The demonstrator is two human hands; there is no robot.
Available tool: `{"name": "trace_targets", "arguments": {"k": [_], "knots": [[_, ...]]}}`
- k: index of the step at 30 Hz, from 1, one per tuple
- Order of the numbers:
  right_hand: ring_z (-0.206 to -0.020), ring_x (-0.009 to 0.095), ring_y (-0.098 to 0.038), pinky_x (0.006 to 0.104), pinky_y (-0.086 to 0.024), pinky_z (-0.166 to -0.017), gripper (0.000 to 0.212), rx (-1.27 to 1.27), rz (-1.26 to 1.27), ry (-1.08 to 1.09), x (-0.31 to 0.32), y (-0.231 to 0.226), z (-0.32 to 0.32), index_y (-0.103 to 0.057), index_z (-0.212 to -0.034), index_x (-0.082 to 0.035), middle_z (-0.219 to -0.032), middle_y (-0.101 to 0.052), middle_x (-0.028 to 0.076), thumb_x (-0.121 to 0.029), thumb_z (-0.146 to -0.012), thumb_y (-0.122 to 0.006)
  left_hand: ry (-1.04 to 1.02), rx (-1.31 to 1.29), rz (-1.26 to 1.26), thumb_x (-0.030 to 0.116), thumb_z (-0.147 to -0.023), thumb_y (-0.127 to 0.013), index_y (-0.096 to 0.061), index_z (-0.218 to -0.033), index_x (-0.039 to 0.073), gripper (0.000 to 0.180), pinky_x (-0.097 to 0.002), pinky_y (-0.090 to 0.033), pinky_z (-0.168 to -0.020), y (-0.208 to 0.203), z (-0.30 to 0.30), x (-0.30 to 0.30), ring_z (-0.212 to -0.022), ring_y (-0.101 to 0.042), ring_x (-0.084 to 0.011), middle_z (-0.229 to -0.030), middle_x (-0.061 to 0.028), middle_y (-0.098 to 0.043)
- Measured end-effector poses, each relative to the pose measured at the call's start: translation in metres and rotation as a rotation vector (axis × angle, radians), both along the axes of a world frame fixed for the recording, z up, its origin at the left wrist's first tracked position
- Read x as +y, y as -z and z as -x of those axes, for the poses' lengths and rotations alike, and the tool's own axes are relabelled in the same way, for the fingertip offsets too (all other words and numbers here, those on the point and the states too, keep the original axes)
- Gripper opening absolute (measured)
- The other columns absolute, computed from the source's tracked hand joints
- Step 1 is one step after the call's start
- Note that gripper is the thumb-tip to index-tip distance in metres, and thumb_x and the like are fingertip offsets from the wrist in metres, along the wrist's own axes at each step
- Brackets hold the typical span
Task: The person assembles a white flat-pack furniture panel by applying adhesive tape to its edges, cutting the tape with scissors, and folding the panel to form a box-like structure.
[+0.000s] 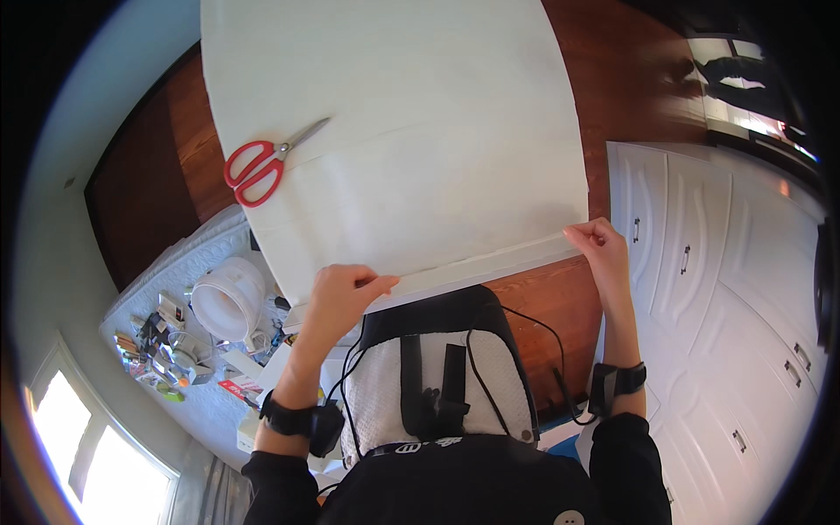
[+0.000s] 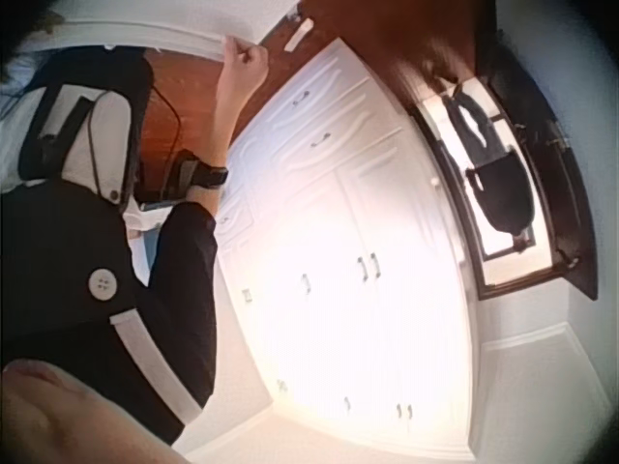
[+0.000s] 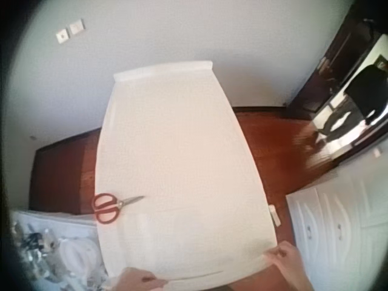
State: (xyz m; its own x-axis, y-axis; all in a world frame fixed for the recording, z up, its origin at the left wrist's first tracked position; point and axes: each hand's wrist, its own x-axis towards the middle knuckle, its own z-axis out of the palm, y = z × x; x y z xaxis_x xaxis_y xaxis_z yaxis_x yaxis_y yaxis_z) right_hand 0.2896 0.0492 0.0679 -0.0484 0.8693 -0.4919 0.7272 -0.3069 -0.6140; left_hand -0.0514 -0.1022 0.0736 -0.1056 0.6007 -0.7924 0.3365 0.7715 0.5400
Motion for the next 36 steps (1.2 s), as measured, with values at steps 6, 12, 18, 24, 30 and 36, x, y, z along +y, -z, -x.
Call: {"name": "trace_targets", "arguments": {"k": [6, 12, 18, 24, 30, 36], "knots": [[-0.076, 0.010, -0.058, 0.0253, -0.045, -0.071, 0.020, -0.109, -0.049, -0.040, 0.020, 0.024, -0.041, -0.075, -0.088, 0.000, -0.083, -0.063, 0.002, -0.019, -0.083, -0.081, 0.214, 0.070, 0.070, 0.042, -0.082, -0.074, -0.073, -0.067, 0.005, 0.040, -0.0365, -0.047, -0.062, 0.036, -0.035, 0.034, -0.057, -0.060, -0.0238, -0.055, -0.0086, -0.060], [-0.077, 0.010, -0.059, 0.0249, -0.044, -0.072, 0.021, -0.100, 0.113, -0.026, 0.031, 0.033, -0.056, -0.075, -0.087, 0.001, -0.081, -0.067, 0.003, -0.019, -0.084, -0.080, 0.252, 0.060, 0.129, 0.042, -0.081, -0.073, -0.074, -0.065, 0.007, 0.039, -0.0365, -0.049, -0.066, 0.046, -0.045, 0.046, -0.060, -0.063, -0.0248, -0.055, -0.0079, -0.062], [-0.072, 0.011, -0.060, 0.0265, -0.045, -0.066, 0.026, -0.213, 0.249, -0.127, 0.048, 0.030, -0.054, -0.074, -0.085, 0.002, -0.076, -0.068, 0.005, -0.022, -0.081, -0.081, 0.311, 0.012, 0.209, 0.040, -0.076, -0.074, -0.071, -0.058, 0.007, 0.037, -0.0363, -0.048, -0.061, 0.049, -0.045, 0.054, -0.054, -0.060, -0.0234, -0.049, -0.0076, -0.057], [-0.068, 0.016, -0.063, 0.0310, -0.047, -0.062, 0.029, -0.315, 0.261, -0.213, 0.055, 0.026, -0.049, -0.073, -0.081, 0.001, -0.073, -0.068, 0.008, -0.026, -0.079, -0.082, 0.310, 0.009, 0.226, 0.039, -0.074, -0.073, -0.070, -0.056, 0.009, 0.035, -0.0354, -0.048, -0.060, 0.053, -0.048, 0.055, -0.053, -0.059, -0.0223, -0.048, -0.0064, -0.057], [-0.075, 0.028, -0.068, 0.0386, -0.051, -0.069, 0.029, -0.417, 0.151, -0.354, 0.058, 0.030, -0.047, -0.071, -0.075, -0.004, -0.079, -0.070, 0.011, -0.030, -0.073, -0.083, 0.286, 0.008, 0.259, 0.037, -0.071, -0.072, -0.069, -0.053, 0.011, 0.032, -0.0336, -0.049, -0.061, 0.058, -0.051, 0.055, -0.055, -0.062, -0.0205, -0.050, -0.0026, -0.061], [-0.082, 0.030, -0.068, 0.0420, -0.052, -0.072, 0.024, -0.498, 0.086, -0.481, 0.061, 0.032, -0.042, -0.070, -0.071, -0.006, -0.084, -0.069, 0.010, -0.027, -0.070, -0.083, 0.361, 0.130, 0.235, 0.038, -0.076, -0.072, -0.069, -0.052, 0.009, 0.038, -0.0322, -0.044, -0.053, 0.063, -0.057, 0.054, -0.048, -0.057, -0.0156, -0.046, -0.0008, -0.058]]}}
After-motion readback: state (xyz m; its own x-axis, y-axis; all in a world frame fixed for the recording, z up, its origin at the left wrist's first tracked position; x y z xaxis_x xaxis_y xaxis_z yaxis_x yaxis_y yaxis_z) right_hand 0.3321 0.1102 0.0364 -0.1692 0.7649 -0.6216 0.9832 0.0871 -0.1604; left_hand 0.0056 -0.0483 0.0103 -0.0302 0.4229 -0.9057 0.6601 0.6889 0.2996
